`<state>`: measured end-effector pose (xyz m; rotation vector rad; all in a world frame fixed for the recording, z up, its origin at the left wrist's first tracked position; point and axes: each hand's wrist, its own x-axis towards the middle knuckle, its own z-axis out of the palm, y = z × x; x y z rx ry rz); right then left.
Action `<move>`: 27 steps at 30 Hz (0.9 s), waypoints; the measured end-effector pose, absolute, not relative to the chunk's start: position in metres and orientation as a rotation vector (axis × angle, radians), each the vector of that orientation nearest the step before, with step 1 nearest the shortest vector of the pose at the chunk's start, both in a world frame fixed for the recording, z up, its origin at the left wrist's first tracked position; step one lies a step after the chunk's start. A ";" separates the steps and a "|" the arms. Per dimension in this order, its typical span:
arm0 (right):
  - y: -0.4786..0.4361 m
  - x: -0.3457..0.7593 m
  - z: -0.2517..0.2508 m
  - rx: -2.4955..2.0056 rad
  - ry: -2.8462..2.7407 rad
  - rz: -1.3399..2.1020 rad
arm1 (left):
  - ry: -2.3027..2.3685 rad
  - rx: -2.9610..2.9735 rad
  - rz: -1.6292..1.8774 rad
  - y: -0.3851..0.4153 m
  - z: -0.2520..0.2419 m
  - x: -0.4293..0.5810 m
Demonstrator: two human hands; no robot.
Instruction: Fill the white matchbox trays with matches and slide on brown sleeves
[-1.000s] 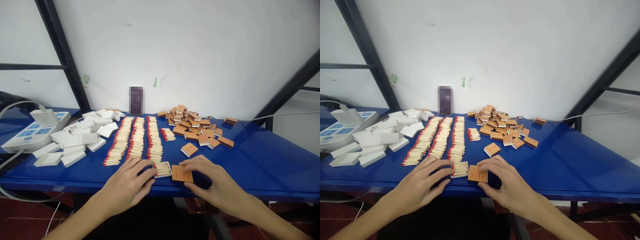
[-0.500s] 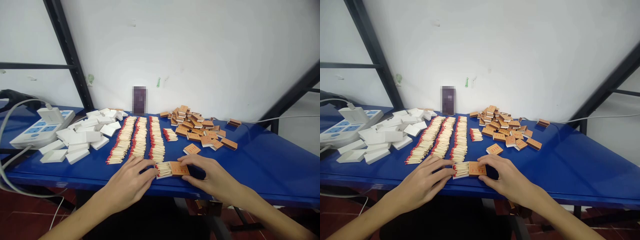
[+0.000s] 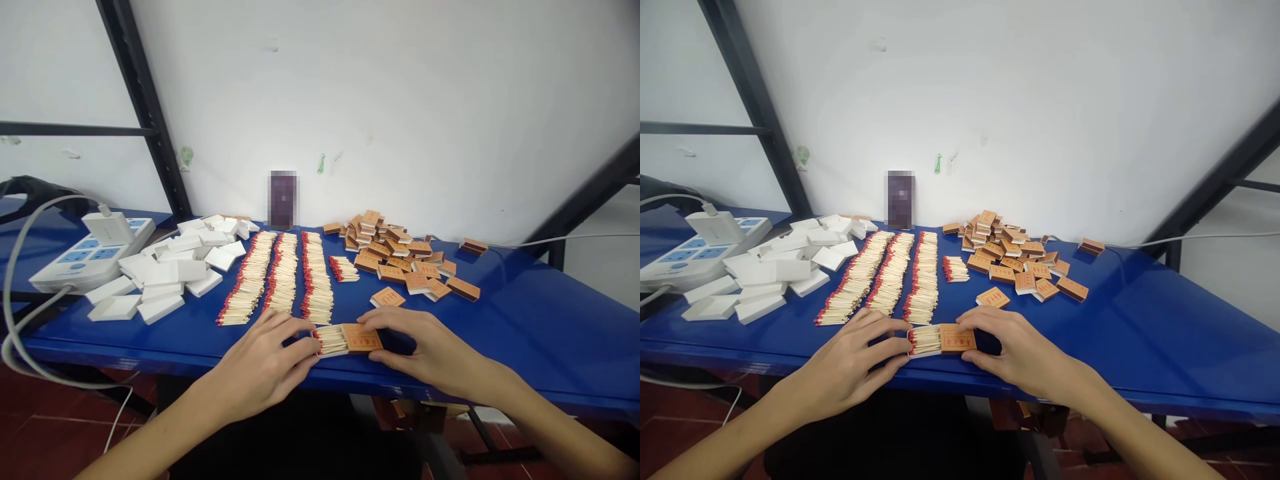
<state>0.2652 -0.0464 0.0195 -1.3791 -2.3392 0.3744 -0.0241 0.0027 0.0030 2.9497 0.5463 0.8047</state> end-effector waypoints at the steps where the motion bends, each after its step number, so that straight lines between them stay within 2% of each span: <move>1: -0.046 0.266 0.020 -1.383 -2.338 0.368 | 0.547 2.948 0.804 0.003 0.003 -0.024; 19: -0.046 0.230 0.019 -1.032 -2.400 0.505 | 0.559 2.853 0.870 0.004 0.003 -0.025; 27: -0.051 0.223 0.017 -1.033 -2.373 0.574 | 0.554 2.845 0.942 0.006 0.002 -0.025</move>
